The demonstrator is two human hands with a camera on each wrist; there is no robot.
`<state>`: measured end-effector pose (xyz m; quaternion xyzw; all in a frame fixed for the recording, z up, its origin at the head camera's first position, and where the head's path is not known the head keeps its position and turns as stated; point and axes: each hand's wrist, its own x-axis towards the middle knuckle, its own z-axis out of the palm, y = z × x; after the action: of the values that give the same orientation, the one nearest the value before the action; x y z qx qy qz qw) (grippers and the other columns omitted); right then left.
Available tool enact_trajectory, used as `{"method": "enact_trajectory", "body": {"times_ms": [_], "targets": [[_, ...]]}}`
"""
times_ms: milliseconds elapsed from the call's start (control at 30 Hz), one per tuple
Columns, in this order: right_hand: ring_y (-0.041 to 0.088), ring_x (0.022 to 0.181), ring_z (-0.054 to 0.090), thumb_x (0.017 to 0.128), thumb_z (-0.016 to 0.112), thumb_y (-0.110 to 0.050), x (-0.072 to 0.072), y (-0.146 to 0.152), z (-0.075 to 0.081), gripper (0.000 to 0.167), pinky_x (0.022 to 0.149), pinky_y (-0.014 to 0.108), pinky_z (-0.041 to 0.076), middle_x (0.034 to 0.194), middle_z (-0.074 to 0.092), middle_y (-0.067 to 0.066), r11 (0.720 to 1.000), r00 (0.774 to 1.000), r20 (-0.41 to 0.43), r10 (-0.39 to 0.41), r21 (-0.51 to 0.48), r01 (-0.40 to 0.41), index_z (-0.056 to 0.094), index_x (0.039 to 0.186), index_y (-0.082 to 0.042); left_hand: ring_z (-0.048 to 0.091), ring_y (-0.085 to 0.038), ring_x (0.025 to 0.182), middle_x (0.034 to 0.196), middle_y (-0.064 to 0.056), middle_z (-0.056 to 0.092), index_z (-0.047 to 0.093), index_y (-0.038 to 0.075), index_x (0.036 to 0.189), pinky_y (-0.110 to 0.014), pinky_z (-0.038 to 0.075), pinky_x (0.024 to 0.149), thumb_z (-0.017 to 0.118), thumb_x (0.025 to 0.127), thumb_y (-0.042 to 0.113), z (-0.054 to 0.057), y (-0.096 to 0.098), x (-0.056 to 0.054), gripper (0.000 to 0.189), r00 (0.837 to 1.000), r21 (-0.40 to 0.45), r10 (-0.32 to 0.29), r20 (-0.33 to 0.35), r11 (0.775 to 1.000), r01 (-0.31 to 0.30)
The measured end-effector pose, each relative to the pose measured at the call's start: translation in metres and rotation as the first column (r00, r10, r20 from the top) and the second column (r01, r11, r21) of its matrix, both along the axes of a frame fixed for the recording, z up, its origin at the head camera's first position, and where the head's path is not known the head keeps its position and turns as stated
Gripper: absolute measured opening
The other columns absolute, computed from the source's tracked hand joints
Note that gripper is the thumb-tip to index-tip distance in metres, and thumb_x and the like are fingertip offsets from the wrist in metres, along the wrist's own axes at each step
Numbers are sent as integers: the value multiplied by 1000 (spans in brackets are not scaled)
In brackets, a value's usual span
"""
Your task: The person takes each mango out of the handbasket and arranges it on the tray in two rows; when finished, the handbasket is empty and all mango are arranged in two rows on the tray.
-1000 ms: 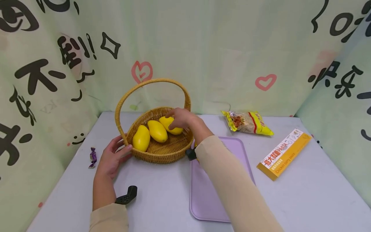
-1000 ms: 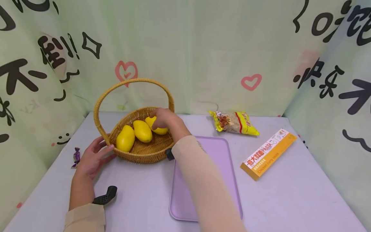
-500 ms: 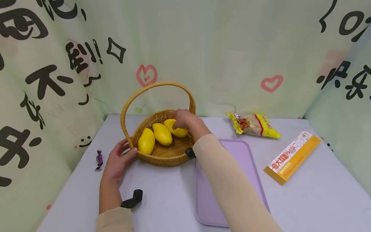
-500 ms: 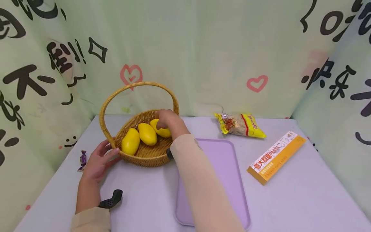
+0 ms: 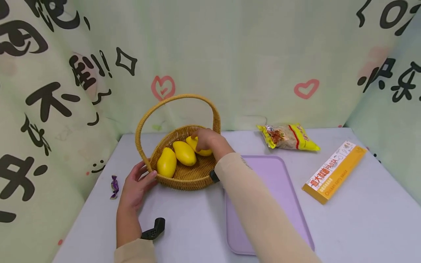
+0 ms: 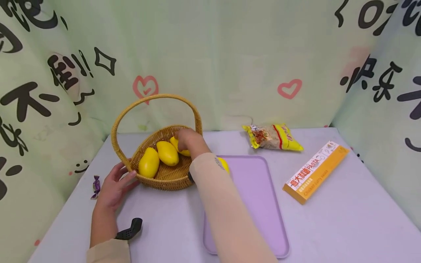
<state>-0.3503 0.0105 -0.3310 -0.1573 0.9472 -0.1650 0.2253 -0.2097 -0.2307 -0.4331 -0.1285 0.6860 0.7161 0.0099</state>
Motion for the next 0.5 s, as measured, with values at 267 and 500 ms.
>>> {"method": "enact_trajectory", "body": {"times_ms": [267, 500], "targets": [[26, 144, 41, 95, 69, -2, -1, -3, -3, 61, 112, 40, 47, 163, 41, 8, 1000, 1000, -21, 13, -6, -14, 57, 150, -25, 48, -21, 136, 160, -5, 40, 41, 24, 157, -35, 52, 109, 73, 99, 22, -1, 0, 1, 67, 1000, -4, 23, -17, 1000, -23], [27, 149, 38, 94, 70, 1, 1, -1, -3, 64, 115, 42, 45, 164, 40, 8, 999, 999, 3, 38, 14, -38, 56, 151, -25, 47, -22, 138, 159, -4, 41, 41, 26, 157, -37, 51, 111, 74, 98, 24, -2, 1, 0, 68, 1000, -10, 20, -1, 1000, -20]]}}
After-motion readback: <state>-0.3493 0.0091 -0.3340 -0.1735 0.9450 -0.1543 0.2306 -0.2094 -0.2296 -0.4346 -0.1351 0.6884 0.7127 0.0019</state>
